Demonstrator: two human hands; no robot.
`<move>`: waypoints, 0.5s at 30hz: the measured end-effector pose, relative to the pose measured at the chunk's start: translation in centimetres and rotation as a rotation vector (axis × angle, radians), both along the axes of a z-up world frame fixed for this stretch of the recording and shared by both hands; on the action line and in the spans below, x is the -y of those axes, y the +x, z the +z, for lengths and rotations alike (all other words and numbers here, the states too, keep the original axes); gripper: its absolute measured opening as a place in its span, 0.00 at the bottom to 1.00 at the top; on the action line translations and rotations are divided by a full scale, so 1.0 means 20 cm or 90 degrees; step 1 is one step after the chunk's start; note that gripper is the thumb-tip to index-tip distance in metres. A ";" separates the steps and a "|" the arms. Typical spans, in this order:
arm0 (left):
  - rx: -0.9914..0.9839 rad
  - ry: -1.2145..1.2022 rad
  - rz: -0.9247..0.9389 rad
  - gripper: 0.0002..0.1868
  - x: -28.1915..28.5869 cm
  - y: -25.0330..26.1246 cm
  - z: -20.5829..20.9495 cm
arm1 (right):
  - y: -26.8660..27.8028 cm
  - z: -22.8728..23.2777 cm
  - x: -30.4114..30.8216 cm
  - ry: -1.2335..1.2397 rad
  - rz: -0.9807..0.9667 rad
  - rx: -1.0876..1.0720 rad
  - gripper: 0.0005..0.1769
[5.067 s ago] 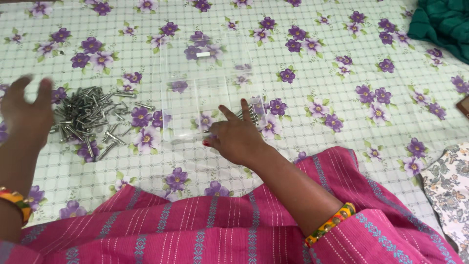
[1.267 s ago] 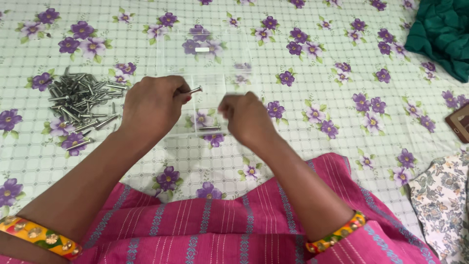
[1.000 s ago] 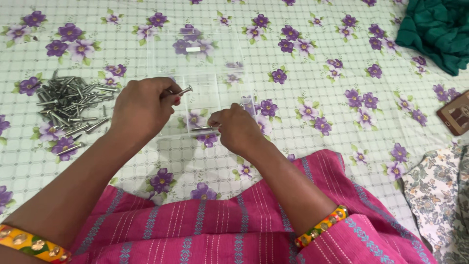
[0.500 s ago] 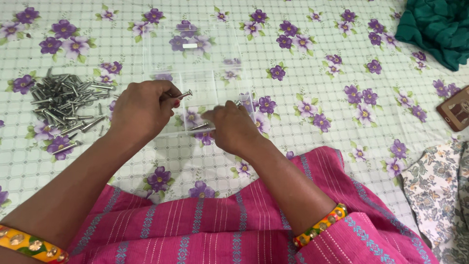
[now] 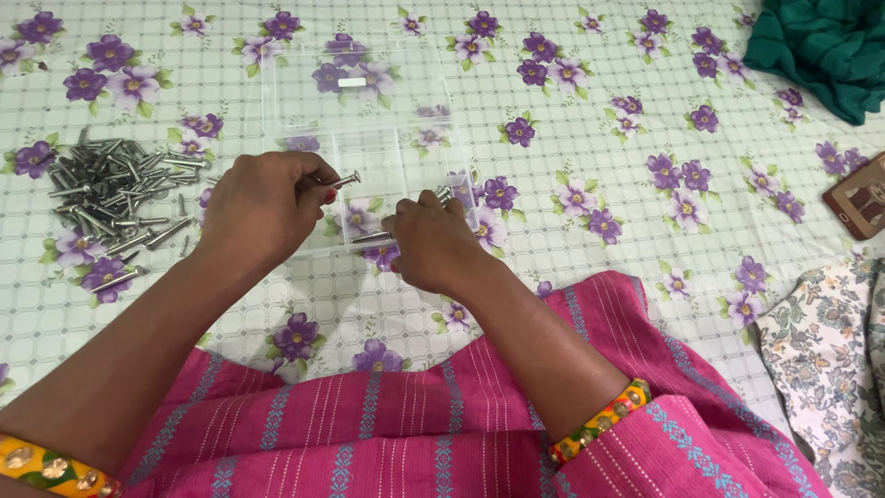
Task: The person sits on a bed and repeatedly picks up small metal pins and cylindrical sleeves, then inserts the pins into the sleeves by hand. The assembled pieces are placed into a clear plastic container. The person continues this repetitive assembly process for the duration of the clip.
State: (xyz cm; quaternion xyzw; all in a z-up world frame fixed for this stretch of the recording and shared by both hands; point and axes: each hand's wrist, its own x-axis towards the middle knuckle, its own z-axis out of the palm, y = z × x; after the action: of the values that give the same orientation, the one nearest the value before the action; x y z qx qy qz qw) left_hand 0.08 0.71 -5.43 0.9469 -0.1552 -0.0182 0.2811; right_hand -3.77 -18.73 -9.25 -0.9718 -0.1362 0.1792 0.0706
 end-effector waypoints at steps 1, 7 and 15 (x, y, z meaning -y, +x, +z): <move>-0.005 0.002 0.002 0.07 0.00 0.00 0.00 | 0.00 0.00 0.00 -0.005 -0.005 -0.006 0.28; -0.003 0.002 0.002 0.06 -0.01 0.00 -0.01 | 0.00 -0.02 0.00 0.004 -0.018 0.004 0.27; -0.002 0.014 -0.004 0.07 -0.01 0.00 -0.01 | 0.01 -0.04 -0.01 -0.004 -0.004 0.019 0.30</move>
State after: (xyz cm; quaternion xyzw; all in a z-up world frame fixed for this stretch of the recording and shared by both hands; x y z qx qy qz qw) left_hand 0.13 0.84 -5.54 0.9493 -0.1578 -0.0224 0.2711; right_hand -3.62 -18.62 -9.95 -0.9749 -0.1340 0.1652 0.0664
